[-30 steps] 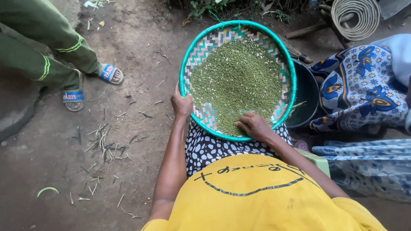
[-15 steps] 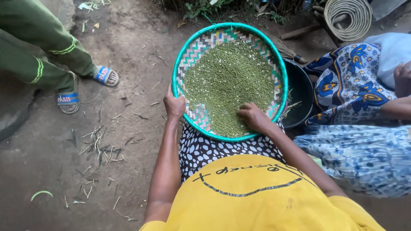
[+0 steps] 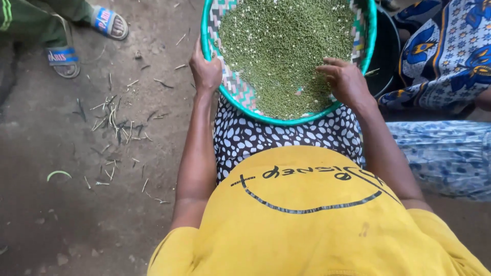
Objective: Manually sorting mung beans in a woven tray to remove debris like stones and husks
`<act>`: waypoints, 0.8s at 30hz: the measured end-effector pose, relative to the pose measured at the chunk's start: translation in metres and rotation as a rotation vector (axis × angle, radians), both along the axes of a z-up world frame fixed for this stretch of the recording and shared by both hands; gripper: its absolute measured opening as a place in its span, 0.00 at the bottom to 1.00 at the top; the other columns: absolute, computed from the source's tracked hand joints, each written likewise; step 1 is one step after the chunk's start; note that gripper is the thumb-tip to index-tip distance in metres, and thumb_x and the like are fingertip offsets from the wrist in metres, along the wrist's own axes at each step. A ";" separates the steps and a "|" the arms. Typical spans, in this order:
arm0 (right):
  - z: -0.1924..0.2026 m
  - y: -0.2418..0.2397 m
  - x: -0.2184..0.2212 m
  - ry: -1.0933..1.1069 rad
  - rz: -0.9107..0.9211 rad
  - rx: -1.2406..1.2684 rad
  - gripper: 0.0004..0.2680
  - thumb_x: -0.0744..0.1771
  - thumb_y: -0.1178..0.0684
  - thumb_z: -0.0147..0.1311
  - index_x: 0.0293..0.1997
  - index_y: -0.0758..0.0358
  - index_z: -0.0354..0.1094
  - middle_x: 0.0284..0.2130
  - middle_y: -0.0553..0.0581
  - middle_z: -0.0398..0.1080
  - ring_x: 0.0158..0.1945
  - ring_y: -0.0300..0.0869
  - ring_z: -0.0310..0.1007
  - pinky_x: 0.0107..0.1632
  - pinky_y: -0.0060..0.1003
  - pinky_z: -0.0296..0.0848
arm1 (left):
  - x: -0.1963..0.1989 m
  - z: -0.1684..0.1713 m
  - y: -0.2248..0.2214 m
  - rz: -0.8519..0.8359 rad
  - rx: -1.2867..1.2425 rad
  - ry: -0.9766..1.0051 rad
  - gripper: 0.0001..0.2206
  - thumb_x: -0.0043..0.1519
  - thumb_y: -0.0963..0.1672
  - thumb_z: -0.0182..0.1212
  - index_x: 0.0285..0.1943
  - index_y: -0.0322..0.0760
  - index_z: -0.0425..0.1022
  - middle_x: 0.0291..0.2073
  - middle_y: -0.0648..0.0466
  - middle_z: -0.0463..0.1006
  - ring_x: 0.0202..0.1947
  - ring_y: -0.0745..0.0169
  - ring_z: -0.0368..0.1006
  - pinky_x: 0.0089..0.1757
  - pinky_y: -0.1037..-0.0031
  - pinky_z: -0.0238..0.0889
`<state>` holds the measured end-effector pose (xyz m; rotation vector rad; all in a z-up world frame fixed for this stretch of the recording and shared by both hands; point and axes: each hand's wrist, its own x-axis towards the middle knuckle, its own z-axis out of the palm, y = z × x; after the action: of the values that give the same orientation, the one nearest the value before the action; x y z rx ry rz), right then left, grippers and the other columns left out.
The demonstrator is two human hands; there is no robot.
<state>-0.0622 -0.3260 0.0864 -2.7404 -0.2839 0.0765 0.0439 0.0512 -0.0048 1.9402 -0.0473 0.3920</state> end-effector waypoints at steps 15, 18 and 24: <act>-0.086 0.021 0.038 -0.263 0.038 0.098 0.06 0.66 0.65 0.65 0.42 0.60 0.84 0.35 0.56 0.78 0.31 0.40 0.74 0.33 0.32 0.80 | -0.002 0.011 -0.002 -0.001 -0.015 0.030 0.27 0.50 0.34 0.49 0.63 0.31 0.73 0.37 0.44 0.85 0.28 0.49 0.79 0.36 0.62 0.73; -0.090 0.022 0.039 -0.274 0.051 0.085 0.04 0.66 0.63 0.67 0.41 0.60 0.84 0.33 0.54 0.74 0.28 0.40 0.70 0.31 0.33 0.77 | -0.001 0.008 -0.005 -0.001 0.008 0.056 0.22 0.56 0.34 0.56 0.61 0.30 0.74 0.30 0.50 0.80 0.23 0.56 0.73 0.30 0.62 0.68; -0.122 0.017 0.044 -0.323 0.088 -0.052 0.02 0.68 0.54 0.62 0.39 0.56 0.74 0.33 0.58 0.68 0.39 0.56 0.77 0.39 0.49 0.78 | -0.004 0.013 -0.010 0.070 -0.175 0.263 0.26 0.61 0.39 0.58 0.72 0.44 0.71 0.57 0.35 0.80 0.61 0.27 0.72 0.60 0.41 0.67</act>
<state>-0.0178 -0.3094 -0.0354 -2.7833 -0.4959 -0.3433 0.0396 0.0412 0.0086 1.8078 0.2196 0.1776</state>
